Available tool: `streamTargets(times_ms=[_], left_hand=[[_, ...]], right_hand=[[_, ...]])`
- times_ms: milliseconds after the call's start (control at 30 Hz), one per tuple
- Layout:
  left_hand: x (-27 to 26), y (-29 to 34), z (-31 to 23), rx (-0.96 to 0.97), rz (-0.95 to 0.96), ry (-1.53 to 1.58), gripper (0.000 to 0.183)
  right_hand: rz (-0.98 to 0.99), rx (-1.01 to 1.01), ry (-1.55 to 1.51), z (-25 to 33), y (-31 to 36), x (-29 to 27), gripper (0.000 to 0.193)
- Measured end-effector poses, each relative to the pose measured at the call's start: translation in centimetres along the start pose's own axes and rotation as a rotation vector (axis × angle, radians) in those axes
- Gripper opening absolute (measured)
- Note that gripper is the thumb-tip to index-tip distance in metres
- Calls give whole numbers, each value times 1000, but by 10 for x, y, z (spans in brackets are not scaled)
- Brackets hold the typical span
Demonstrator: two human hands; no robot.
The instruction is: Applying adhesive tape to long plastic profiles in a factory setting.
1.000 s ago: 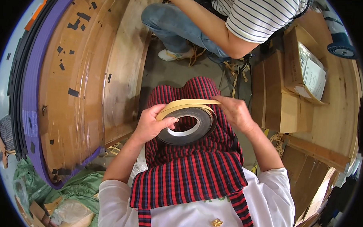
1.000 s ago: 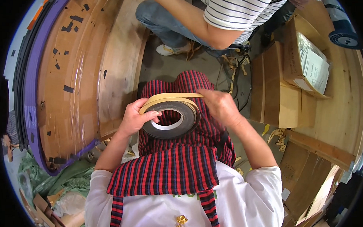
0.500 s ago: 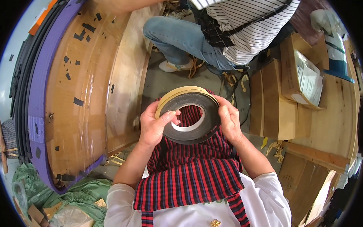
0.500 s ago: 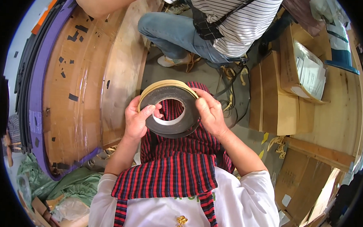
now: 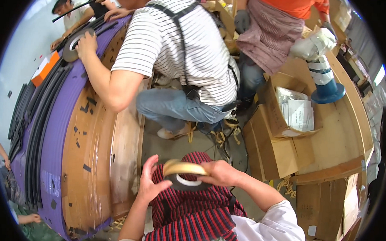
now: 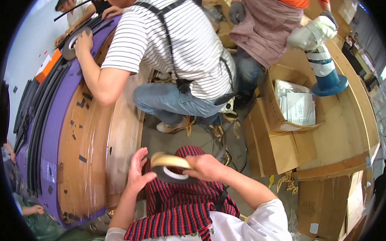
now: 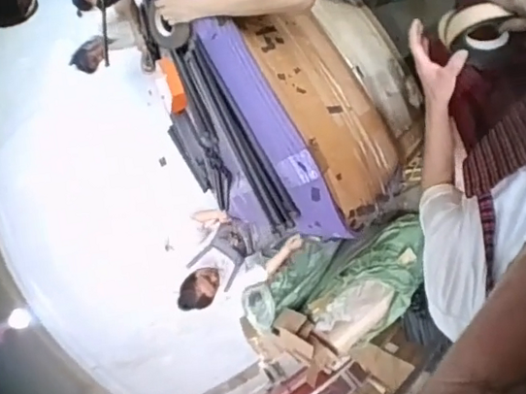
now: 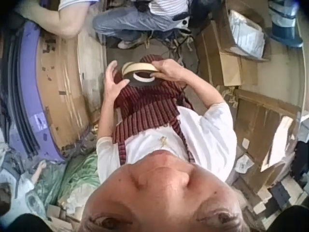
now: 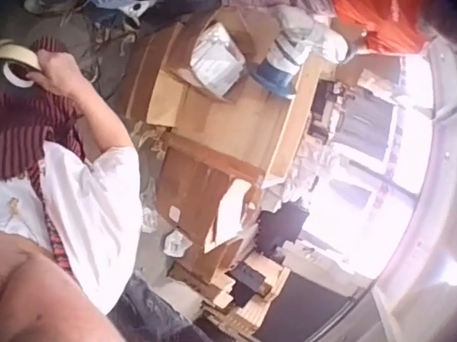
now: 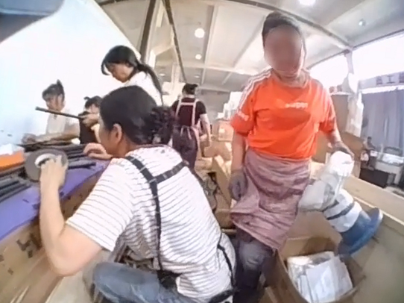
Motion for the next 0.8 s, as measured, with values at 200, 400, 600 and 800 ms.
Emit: streamTargets(times_ms=[200,400,600,800], left_hand=[[73,30,2,-81,758,-609,66],[36,16,-15,-27,291,-192,32],[-1,6,-50,61,63,282,25],[-2,-8,-69,190,-27,747,42]], right_hand=[[147,-382,356,54,-5,29,17],[-100,-277,207,49,-27,-19,32],[-135,-95,-618,39,-43,-53,31],[-207,-70,-1093,59,-56,-33,29]])
Point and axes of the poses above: each hand's wrist, its own y-axis away from the middle knuckle, its own x-axis out of the palm, z = x × y, the point moved 9 cm from there along -y, towards the middle knuckle, and after that the axes turned 3 degrees about -z, right-handed, at the moved point
